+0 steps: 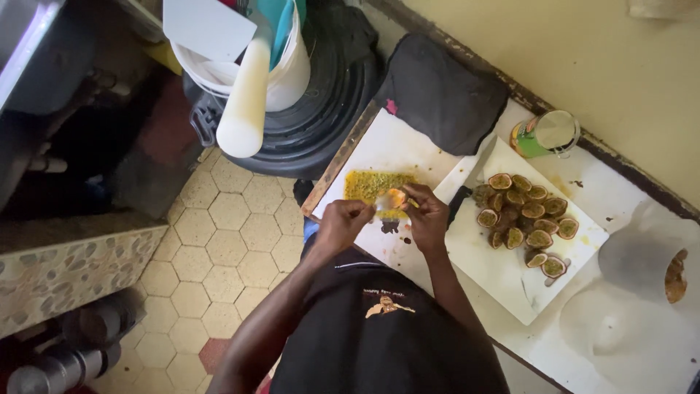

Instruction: Scooping pulp from halved passion fruits using a spoon

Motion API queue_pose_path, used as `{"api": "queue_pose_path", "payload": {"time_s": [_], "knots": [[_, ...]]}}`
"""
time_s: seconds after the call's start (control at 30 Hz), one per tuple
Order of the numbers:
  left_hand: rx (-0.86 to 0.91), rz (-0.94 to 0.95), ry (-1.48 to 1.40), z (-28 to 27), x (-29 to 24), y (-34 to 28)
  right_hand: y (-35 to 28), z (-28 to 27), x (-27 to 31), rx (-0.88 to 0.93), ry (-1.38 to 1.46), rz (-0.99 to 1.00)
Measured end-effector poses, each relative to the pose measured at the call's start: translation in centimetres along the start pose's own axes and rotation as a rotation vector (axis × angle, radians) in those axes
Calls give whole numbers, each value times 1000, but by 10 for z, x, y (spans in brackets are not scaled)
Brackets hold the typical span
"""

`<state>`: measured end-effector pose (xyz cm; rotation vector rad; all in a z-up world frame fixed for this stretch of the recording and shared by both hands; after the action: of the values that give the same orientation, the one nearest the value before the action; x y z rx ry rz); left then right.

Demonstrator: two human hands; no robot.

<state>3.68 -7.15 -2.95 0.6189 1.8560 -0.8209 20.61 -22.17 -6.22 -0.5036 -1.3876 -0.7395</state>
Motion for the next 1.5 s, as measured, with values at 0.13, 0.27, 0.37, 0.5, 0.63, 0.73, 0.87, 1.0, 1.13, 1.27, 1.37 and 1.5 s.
{"api": "queue_pose_path", "payload": {"time_s": [0.13,0.27,0.37,0.5,0.63,0.73,0.87,1.0,1.13,1.27,1.37,1.5], "knots": [[-67,71,180,-34,-29,-7,-1,-13,-16,-17,-3,-14],[-49,127,108,-21,-34,-2,11,6,10,7,-24,-46],[-37,108,53,-13,-27,1,14,17,18,23,-17,-40],[-81,52,102,-41,-19,-3,13,10,10,7,3,15],[-57,-11,82,-47,-20,1,17,14,10,13,7,26],[-44,149,-145,-35,-35,-1,20,25,7,44,16,37],[-6,10,-49,-34,-10,2,10,16,-7,11,19,44],[-35,22,-17,-51,-12,4,8,3,-5,-9,41,96],[-37,23,-111,-42,5,5,21,19,11,56,-138,103],[14,129,-146,-28,1,8,14,25,-6,52,-55,188],[56,188,-47,-21,16,6,1,3,-3,-36,-118,179],[57,95,7,-22,-6,-7,-19,-46,27,-244,-280,105]]}}
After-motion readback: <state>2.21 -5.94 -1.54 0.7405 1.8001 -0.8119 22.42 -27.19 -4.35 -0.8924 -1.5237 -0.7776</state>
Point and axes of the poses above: each hand's wrist, its own y-axis towards the middle knuckle, its own z-axis out of the palm, x = y × z, the point moved 8 cm from there along y, towards the middle knuckle, and after that the axes turned 5 degrees about -y, right-handed, at the moved point
